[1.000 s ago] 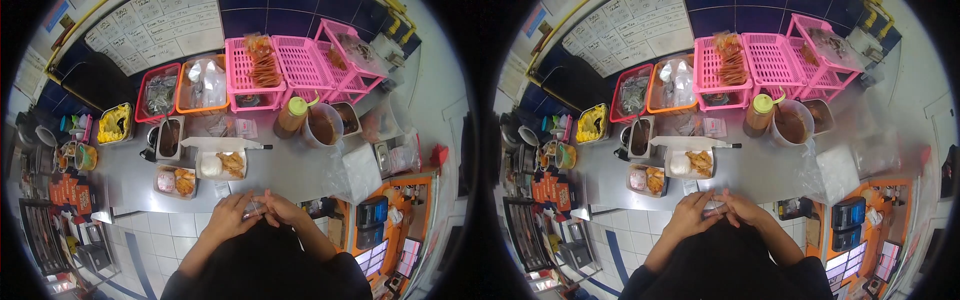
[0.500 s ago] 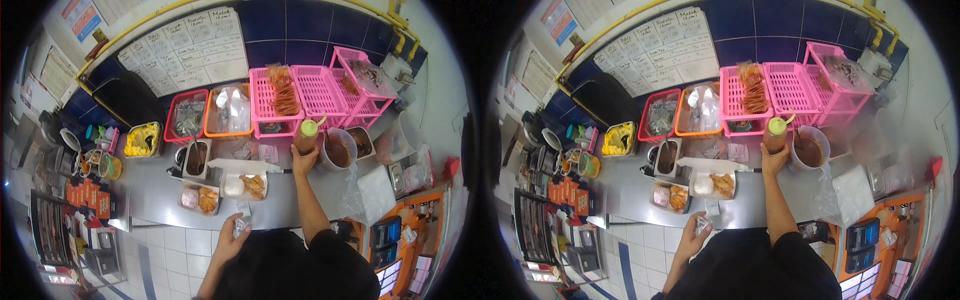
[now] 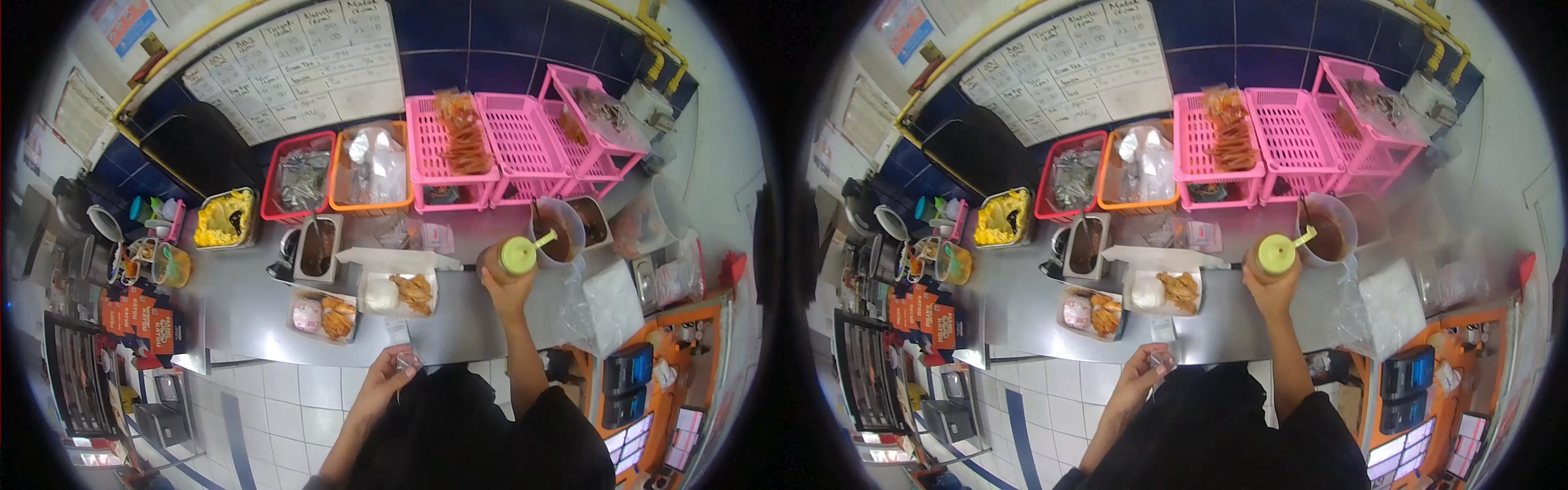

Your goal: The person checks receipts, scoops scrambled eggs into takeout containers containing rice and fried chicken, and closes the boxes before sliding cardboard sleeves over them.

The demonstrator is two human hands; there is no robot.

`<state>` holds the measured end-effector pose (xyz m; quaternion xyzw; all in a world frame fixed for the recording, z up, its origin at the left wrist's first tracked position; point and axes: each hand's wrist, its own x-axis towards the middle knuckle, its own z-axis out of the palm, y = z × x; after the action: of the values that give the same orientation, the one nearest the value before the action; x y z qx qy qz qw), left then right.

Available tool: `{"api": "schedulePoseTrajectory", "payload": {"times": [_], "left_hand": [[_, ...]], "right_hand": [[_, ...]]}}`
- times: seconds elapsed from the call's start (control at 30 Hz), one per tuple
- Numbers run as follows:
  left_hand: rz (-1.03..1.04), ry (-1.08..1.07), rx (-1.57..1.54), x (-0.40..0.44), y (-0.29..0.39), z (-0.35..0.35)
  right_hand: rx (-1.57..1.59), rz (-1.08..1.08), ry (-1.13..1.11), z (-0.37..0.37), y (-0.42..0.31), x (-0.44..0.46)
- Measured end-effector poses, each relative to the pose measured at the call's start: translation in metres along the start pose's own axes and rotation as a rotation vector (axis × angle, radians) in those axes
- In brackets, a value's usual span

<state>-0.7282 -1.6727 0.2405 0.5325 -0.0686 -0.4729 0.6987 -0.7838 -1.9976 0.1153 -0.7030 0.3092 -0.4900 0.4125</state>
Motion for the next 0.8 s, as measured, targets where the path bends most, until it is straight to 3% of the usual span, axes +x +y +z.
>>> {"api": "schedulePoseTrajectory", "payload": {"times": [0.03,0.1,0.2,0.33,0.43,0.8], "left_hand": [[-0.005,-0.056,-0.045,0.009,-0.011,-0.006],[-0.015,-0.159,-0.067,0.017,-0.014,-0.002],[-0.028,-0.303,-0.038,0.027,-0.001,0.021],[0.036,-0.428,0.073,0.034,0.019,0.053],[-0.038,-0.523,-0.066,0.042,0.015,0.062],[-0.272,-0.546,-0.046,0.054,-0.007,0.071]], "right_hand": [[0.014,0.030,-0.067,-0.021,-0.010,-0.013],[-0.113,-0.125,-0.212,-0.061,-0.066,-0.017],[-0.377,-0.499,-0.307,-0.105,-0.093,-0.013],[-0.681,-0.819,-0.414,-0.145,-0.145,0.008],[-0.838,-0.946,-0.426,-0.165,-0.163,0.016],[-1.124,-1.242,-0.409,-0.185,-0.211,0.032]]}}
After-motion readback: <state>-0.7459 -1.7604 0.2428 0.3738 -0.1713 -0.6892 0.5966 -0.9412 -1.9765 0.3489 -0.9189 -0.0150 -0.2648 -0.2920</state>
